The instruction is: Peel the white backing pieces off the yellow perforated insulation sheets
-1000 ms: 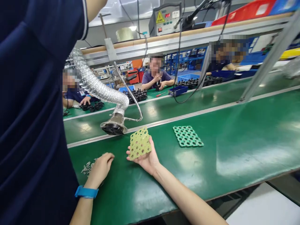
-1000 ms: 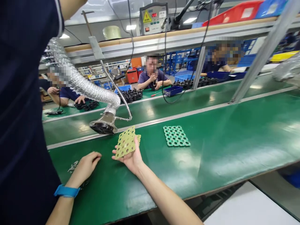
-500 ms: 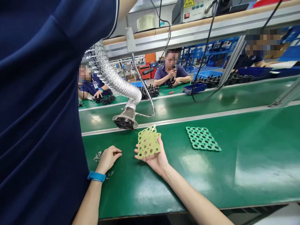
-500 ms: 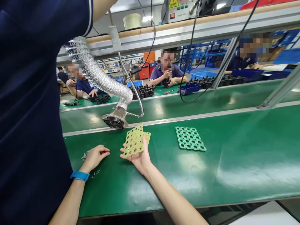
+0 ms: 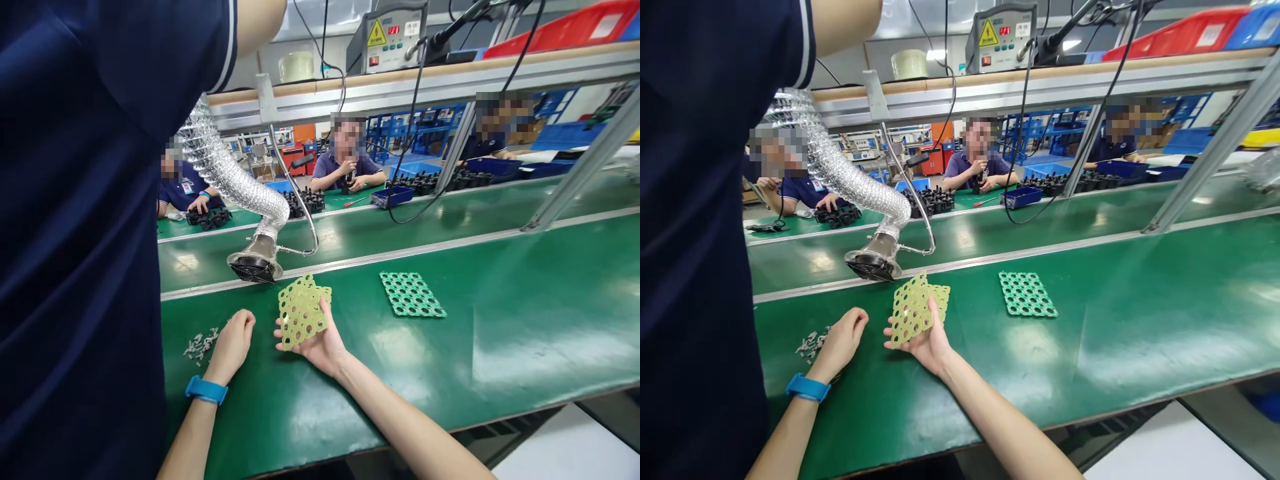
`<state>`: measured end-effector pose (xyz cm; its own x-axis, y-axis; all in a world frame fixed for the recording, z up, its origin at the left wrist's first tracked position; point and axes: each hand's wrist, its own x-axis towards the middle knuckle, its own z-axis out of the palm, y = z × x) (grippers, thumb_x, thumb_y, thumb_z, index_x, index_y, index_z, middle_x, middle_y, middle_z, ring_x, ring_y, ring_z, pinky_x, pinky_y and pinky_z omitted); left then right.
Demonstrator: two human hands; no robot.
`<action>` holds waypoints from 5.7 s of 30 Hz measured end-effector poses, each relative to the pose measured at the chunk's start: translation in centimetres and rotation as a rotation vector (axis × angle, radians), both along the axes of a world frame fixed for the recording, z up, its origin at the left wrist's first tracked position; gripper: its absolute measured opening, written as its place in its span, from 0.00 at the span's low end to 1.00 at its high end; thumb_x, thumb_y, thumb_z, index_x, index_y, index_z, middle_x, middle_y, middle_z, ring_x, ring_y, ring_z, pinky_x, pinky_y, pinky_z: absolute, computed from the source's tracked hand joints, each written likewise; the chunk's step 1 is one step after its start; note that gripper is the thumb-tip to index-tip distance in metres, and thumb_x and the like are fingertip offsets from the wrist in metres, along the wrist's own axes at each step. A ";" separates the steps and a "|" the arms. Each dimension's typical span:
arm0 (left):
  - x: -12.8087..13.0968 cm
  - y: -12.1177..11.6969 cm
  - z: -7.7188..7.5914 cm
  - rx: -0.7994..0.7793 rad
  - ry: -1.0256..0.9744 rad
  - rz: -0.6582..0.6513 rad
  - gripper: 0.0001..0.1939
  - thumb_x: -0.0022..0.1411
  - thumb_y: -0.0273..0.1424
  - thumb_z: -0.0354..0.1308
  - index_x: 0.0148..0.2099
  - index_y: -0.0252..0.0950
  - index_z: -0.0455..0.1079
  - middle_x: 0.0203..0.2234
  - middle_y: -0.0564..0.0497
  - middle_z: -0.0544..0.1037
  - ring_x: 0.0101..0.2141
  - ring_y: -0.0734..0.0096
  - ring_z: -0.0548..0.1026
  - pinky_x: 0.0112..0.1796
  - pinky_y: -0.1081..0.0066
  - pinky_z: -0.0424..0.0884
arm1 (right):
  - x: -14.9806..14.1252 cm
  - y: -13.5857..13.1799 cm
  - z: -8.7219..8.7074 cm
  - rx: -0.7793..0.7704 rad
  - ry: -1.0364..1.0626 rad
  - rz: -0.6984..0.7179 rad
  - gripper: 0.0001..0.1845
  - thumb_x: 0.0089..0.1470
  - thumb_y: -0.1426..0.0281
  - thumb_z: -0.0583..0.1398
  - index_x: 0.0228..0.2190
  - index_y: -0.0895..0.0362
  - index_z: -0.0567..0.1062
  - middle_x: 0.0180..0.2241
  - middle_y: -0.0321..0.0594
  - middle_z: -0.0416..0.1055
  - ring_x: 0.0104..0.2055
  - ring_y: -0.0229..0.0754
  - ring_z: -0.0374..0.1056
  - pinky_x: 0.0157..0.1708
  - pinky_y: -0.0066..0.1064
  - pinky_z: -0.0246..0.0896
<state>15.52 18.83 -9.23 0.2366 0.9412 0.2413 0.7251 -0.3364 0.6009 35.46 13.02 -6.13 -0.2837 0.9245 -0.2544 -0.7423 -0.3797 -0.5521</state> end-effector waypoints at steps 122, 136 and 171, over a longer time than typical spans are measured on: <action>8.8 -5.0 3.5 0.060 -0.602 -0.103 0.12 0.63 0.33 0.55 0.28 0.37 0.71 0.25 0.52 0.71 0.28 0.71 0.69 0.30 0.73 0.64 | -0.3 -0.3 -0.2 0.028 -0.165 -0.069 0.33 0.47 0.41 0.59 0.37 0.58 0.78 0.39 0.46 0.78 0.48 0.50 0.71 0.46 0.41 0.66; 7.9 -3.4 3.8 -0.200 -0.750 -0.211 0.14 0.57 0.40 0.60 0.25 0.35 0.73 0.24 0.51 0.72 0.27 0.71 0.69 0.29 0.73 0.65 | -0.3 -0.3 0.0 0.095 -0.204 -0.044 0.32 0.51 0.41 0.56 0.43 0.54 0.77 0.44 0.45 0.77 0.48 0.50 0.69 0.46 0.44 0.64; 2.4 -2.0 2.0 -0.081 -0.444 -0.083 0.13 0.63 0.37 0.55 0.41 0.36 0.78 0.34 0.47 0.78 0.31 0.68 0.76 0.34 0.69 0.72 | 0.2 -0.1 -0.4 0.068 -0.133 -0.024 0.31 0.55 0.44 0.56 0.47 0.56 0.75 0.45 0.48 0.76 0.45 0.51 0.73 0.49 0.50 0.65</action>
